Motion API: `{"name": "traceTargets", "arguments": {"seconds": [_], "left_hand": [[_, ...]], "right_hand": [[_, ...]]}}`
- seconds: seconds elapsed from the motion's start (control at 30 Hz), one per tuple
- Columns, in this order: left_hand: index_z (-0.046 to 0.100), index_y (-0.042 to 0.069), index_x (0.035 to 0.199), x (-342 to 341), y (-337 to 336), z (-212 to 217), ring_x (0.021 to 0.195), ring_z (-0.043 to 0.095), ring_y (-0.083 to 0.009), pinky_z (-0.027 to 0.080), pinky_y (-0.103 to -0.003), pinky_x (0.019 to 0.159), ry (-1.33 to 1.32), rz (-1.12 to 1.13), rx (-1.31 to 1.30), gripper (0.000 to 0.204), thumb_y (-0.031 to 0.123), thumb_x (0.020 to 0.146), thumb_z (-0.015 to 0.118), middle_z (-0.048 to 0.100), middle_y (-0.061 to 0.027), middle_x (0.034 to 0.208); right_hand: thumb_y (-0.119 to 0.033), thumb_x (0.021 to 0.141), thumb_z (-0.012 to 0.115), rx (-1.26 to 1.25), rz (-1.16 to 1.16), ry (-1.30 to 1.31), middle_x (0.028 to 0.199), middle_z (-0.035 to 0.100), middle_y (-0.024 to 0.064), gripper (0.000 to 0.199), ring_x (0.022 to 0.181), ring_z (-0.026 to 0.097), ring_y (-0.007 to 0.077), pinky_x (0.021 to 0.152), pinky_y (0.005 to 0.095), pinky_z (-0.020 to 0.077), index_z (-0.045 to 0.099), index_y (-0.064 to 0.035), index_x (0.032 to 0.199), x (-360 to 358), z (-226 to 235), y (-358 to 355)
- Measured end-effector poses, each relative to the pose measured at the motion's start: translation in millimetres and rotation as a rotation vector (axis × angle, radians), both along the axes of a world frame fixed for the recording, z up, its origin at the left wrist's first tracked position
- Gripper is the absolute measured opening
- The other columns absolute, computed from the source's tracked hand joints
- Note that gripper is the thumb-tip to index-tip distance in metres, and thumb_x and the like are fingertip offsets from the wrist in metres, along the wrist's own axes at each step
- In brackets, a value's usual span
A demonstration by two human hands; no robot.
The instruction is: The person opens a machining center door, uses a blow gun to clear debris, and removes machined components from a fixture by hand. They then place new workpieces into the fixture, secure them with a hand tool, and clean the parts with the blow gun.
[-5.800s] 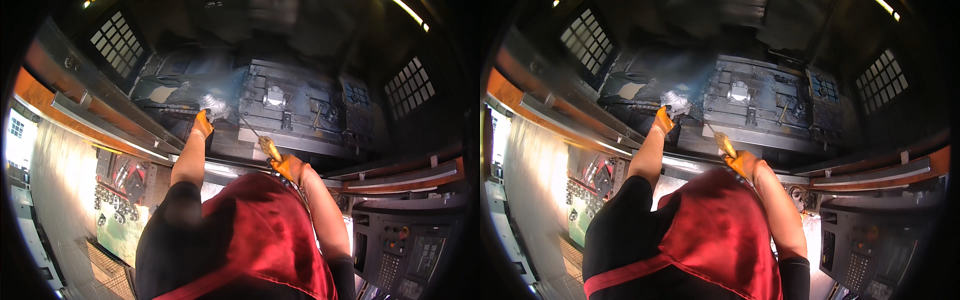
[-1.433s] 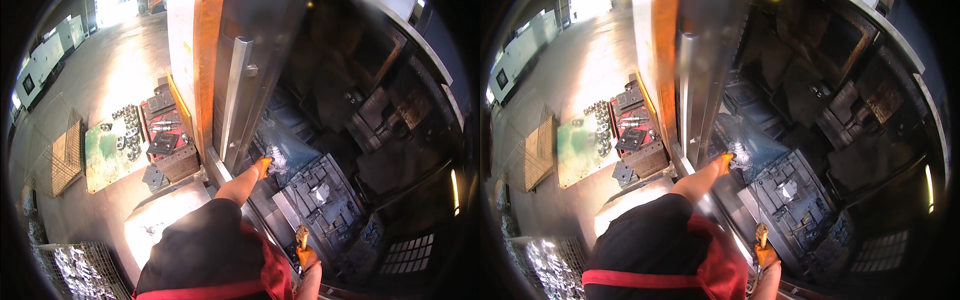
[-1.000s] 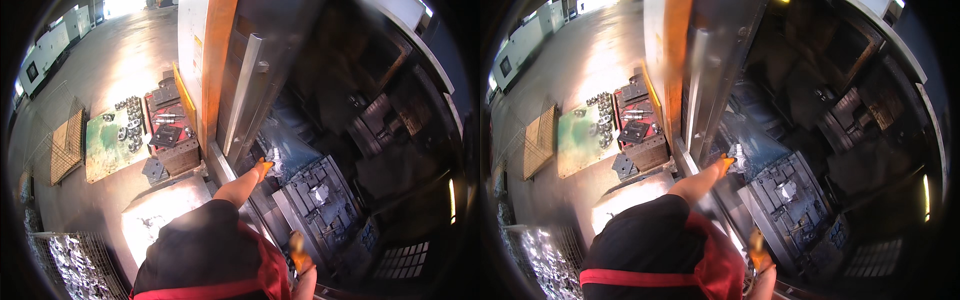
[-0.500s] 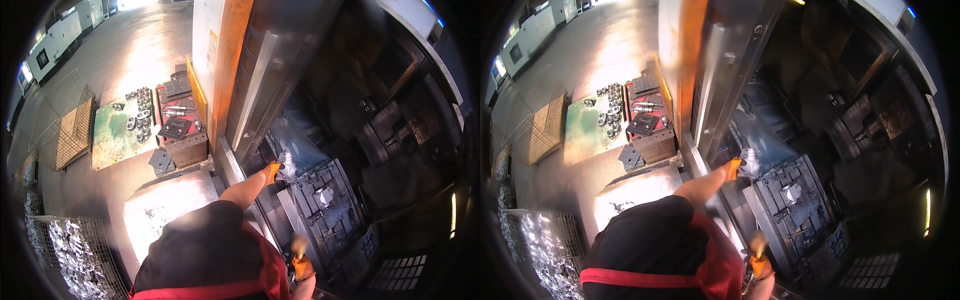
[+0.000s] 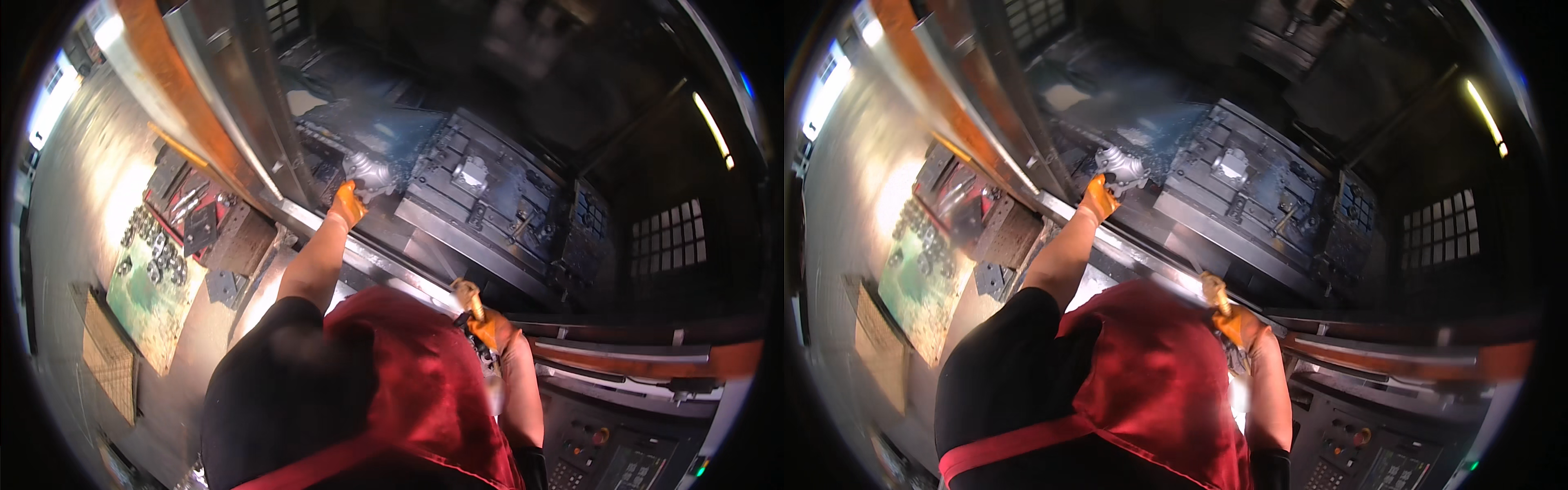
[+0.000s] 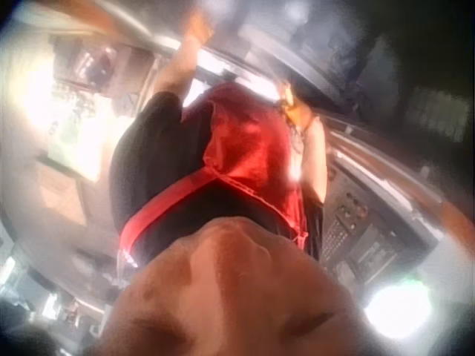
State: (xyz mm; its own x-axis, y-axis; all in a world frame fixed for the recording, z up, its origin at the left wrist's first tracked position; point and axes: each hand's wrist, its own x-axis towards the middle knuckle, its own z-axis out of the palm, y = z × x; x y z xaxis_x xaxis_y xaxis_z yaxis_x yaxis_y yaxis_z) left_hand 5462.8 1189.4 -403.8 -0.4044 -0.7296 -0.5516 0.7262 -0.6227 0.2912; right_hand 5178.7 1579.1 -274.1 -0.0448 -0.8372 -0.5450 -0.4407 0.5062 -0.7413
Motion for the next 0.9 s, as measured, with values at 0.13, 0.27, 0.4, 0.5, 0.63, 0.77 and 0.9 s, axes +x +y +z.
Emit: {"name": "traceTargets", "arguments": {"seconds": [0.13, 0.27, 0.4, 0.5, 0.63, 0.77, 0.9], "left_hand": [[0.063, 0.018, 0.107, -6.7, 1.0, -4.8, 0.1, 0.061, -0.0207, 0.05, -0.038, 0.084, 0.026, -0.03, -0.076, 0.023, 0.023, 0.084, 0.062, 0.063, -0.0004, 0.107], [0.063, 0.02, 0.11, -50.9, 17.5, 17.6, 0.101, 0.057, -0.0192, 0.039, -0.037, 0.084, -0.184, -0.259, -0.041, 0.032, 0.032, 0.081, 0.064, 0.064, -0.0002, 0.11], [0.057, 0.021, 0.119, -51.2, -4.4, -17.2, 0.107, 0.058, -0.0262, 0.032, -0.054, 0.095, -0.157, -0.354, -0.244, 0.039, 0.035, 0.083, 0.06, 0.06, -0.0012, 0.118], [0.057, 0.019, 0.118, -65.3, -9.0, -30.3, 0.103, 0.059, -0.0273, 0.037, -0.05, 0.092, -0.19, -0.387, -0.11, 0.038, 0.03, 0.082, 0.061, 0.06, -0.0043, 0.116], [0.056, 0.018, 0.118, -83.0, 5.3, -15.5, 0.101, 0.06, -0.0252, 0.051, -0.042, 0.081, -0.188, -0.401, -0.114, 0.032, 0.025, 0.086, 0.058, 0.059, -0.0052, 0.115], [0.057, 0.018, 0.115, -66.1, -0.7, -38.7, 0.1, 0.061, -0.0246, 0.052, -0.043, 0.079, -0.218, -0.382, -0.096, 0.025, 0.023, 0.091, 0.053, 0.06, -0.0048, 0.111], [0.06, 0.011, 0.105, -41.9, -3.4, -33.3, 0.09, 0.065, -0.021, 0.056, -0.031, 0.072, -0.228, -0.347, -0.108, 0.022, 0.015, 0.084, 0.06, 0.064, -0.0042, 0.098]], "right_hand": [[-0.011, 0.087, 0.059, -0.036, -0.048, 0.132, 0.092, 0.067, 0.0084, 0.027, 0.082, 0.058, 0.0171, 0.071, 0.0286, 0.0484, 0.064, -0.0007, 0.11, 24.4, 25.1, -3.4], [-0.016, 0.088, 0.06, -0.02, -0.157, 0.04, 0.086, 0.066, 0.0066, 0.021, 0.078, 0.059, 0.0203, 0.07, 0.03, 0.0482, 0.065, -0.0016, 0.102, 29.2, 27.8, 12.3], [-0.017, 0.088, 0.062, -0.001, 0.047, 0.114, 0.086, 0.066, 0.0064, 0.021, 0.079, 0.06, 0.0173, 0.071, 0.031, 0.0482, 0.062, -0.0017, 0.103, 39.5, 66.7, -9.9], [-0.019, 0.091, 0.06, -0.012, -0.125, 0.045, 0.086, 0.066, 0.0071, 0.022, 0.081, 0.061, 0.0161, 0.073, 0.0323, 0.0491, 0.064, -0.003, 0.106, 28.6, 41.5, 13.7], [-0.037, 0.1, 0.048, 0.227, -1.055, -0.339, 0.081, 0.066, 0.0045, 0.034, 0.05, 0.047, 0.016, 0.044, 0.0339, 0.0412, 0.063, -0.0066, 0.103, 15.3, -3.2, 38.2], [-0.035, 0.1, 0.046, 0.251, -0.716, 0.103, 0.076, 0.065, 0.0118, 0.035, 0.06, 0.061, 0.0225, 0.056, 0.0365, 0.0499, 0.062, -0.0033, 0.098, 17.6, -39.5, 18.0], [-0.038, 0.096, 0.053, 0.166, -0.678, 0.052, 0.067, 0.062, 0.005, 0.031, 0.053, 0.056, 0.0176, 0.047, 0.0348, 0.0442, 0.063, -0.0084, 0.096, 14.1, -77.1, -0.2]]}}
